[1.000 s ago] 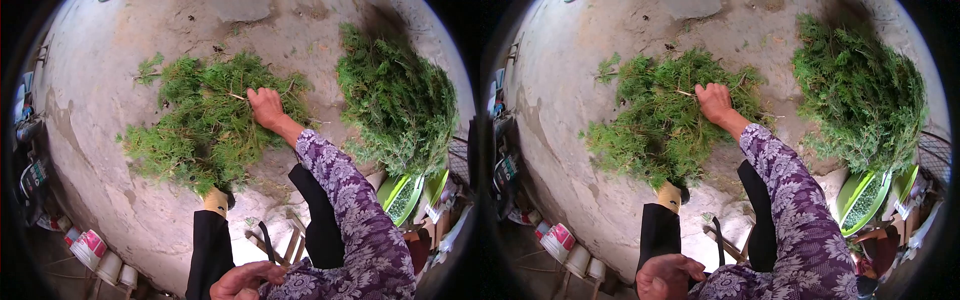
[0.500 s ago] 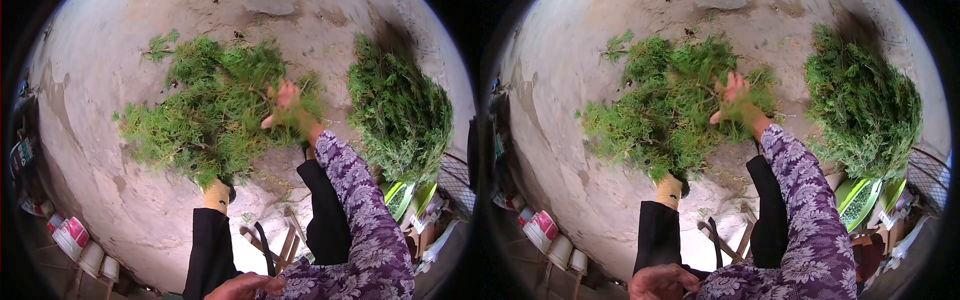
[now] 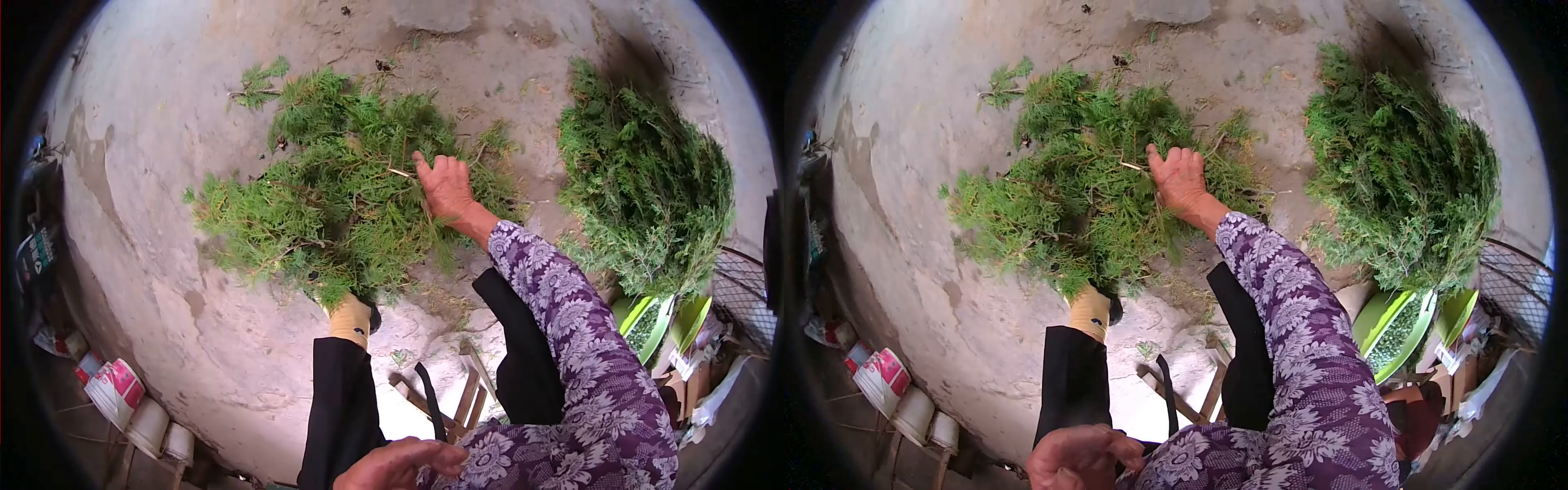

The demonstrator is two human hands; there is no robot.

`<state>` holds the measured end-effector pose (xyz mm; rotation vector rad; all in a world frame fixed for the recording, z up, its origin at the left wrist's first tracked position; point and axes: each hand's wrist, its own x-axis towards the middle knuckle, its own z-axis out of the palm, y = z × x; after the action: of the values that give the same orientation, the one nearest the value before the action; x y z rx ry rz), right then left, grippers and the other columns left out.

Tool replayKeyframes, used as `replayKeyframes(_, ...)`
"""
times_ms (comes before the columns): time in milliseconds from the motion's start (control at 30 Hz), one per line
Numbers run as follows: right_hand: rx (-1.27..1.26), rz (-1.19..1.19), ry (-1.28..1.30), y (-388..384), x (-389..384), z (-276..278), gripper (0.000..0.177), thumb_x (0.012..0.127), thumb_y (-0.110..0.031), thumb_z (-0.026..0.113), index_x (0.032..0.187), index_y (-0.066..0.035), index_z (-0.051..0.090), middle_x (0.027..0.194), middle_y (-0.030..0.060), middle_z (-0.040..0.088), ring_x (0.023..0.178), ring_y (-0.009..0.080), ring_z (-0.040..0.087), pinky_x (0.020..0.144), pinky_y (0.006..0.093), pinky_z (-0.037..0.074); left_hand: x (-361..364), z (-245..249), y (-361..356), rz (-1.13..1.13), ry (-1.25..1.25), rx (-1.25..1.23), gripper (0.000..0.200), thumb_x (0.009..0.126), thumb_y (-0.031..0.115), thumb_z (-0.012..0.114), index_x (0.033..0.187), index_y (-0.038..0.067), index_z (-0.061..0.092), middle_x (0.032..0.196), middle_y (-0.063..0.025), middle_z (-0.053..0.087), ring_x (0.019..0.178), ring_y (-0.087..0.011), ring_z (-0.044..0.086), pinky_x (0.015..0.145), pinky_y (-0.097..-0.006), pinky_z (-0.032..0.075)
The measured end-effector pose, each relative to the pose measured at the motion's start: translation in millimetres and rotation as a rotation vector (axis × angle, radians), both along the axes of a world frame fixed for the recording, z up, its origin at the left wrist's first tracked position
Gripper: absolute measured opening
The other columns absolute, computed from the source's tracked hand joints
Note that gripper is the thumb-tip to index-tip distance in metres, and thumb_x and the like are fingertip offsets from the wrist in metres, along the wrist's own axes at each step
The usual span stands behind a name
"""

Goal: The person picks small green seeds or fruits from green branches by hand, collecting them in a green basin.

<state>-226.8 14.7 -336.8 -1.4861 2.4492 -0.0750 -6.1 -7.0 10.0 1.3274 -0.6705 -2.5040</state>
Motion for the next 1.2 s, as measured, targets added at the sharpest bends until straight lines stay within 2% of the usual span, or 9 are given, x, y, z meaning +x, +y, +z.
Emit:
replayKeyframes(500,0.010,-0.298,-0.469,19.0,-44.7,118.3,0.053,0.057,-0.021,0.075,0.097,-0.006,0.044,0.084,0.0204,0.056,0.084,0.0398,0.053,0.070,0.0444,0.043,-41.7,-6.5,27.6,-0.105,-0.029,-0.250,0.034,0.087,0.022,0.048,0.107,-0.005,0.048,0.092,-0.0166,0.059,0.073,-0.0183,0.057,0.068,-0.0292,0.046)
replayKeyframes(733,-0.885,-0.202,-0.202,93.3,-95.0,169.0,0.055,0.059,-0.019,0.071,0.104,-0.002,0.045,0.079,0.0186,0.055,0.078,0.0383,0.054,0.065,0.0437,0.043,-63.8,-21.6,34.1,-0.033,0.046,-0.283,0.028,0.088,0.020,0.047,0.102,-0.004,0.049,0.085,-0.0150,0.060,0.065,-0.0142,0.056,0.060,-0.0237,0.046)
replayKeyframes(767,-0.279,-0.393,-0.522,104.3,-108.9,249.9,0.078,0.057,-0.021,0.076,0.121,0.002,0.038,0.103,0.0212,0.054,0.096,0.0259,0.054,0.082,0.0320,0.042,-68.2,-20.6,35.8,-0.043,0.046,-0.286,0.028,0.088,0.021,0.047,0.102,-0.003,0.049,0.084,-0.0143,0.060,0.064,-0.0141,0.056,0.059,-0.0236,0.046)
replayKeyframes(833,-0.733,-0.416,-0.426,146.4,-140.1,251.3,0.077,0.055,-0.014,0.076,0.121,0.002,0.039,0.108,0.0196,0.053,0.099,0.0251,0.051,0.086,0.0305,0.041,-77.3,-22.6,40.3,-0.062,0.053,-0.292,0.027,0.088,0.021,0.047,0.101,-0.003,0.049,0.084,-0.0137,0.060,0.064,-0.0140,0.056,0.058,-0.0234,0.046)
replayKeyframes(1033,-0.333,-0.932,0.190,272.1,-259.3,356.7,0.060,0.067,-0.019,0.071,0.118,-0.006,0.042,0.092,0.0085,0.059,0.075,0.0166,0.057,0.066,0.0271,0.050,-99.8,-34.2,48.3,-0.171,-0.052,-0.336,0.030,0.087,0.027,0.049,0.101,0.001,0.049,0.080,-0.0087,0.058,0.061,-0.0135,0.053,0.054,-0.0232,0.043)
replayKeyframes(1067,-0.836,-0.834,-0.372,314.4,-268.9,374.4,0.048,0.074,-0.027,0.066,0.114,-0.008,0.047,0.088,0.0063,0.058,0.067,0.0109,0.056,0.058,0.0232,0.050,-103.3,-36.3,50.2,-0.177,-0.051,-0.337,0.030,0.087,0.027,0.049,0.101,0.001,0.049,0.080,-0.0087,0.058,0.061,-0.0135,0.053,0.054,-0.0232,0.043)
replayKeyframes(1133,-1.097,-0.394,-0.189,399.5,-379.2,320.4,0.048,0.080,-0.030,0.057,0.118,-0.005,0.042,0.082,0.0120,0.061,0.066,0.0156,0.061,0.054,0.0297,0.051,-110.3,-37.7,51.6,-0.217,-0.137,-0.360,0.030,0.087,0.027,0.048,0.101,0.001,0.049,0.080,-0.0087,0.057,0.061,-0.0133,0.053,0.054,-0.0234,0.043)
replayKeyframes(1167,-1.129,-0.916,-0.623,394.7,-350.9,375.5,0.045,0.079,-0.031,0.058,0.112,-0.003,0.047,0.087,0.0152,0.061,0.070,0.0201,0.062,0.058,0.0357,0.051,-113.0,-37.1,52.2,-0.232,-0.164,-0.367,0.029,0.087,0.026,0.047,0.100,0.000,0.049,0.080,-0.0091,0.057,0.062,-0.0136,0.052,0.055,-0.0235,0.043)
replayKeyframes(1200,-1.064,-1.184,-0.248,351.8,-295.8,423.5,0.049,0.074,-0.041,0.063,0.101,-0.002,0.055,0.078,0.0055,0.060,0.065,0.0161,0.055,0.061,0.0306,0.047,-114.9,-37.4,52.2,-0.240,-0.174,-0.366,0.029,0.087,0.026,0.047,0.100,0.000,0.049,0.080,-0.0091,0.057,0.062,-0.0136,0.052,0.055,-0.0235,0.043)
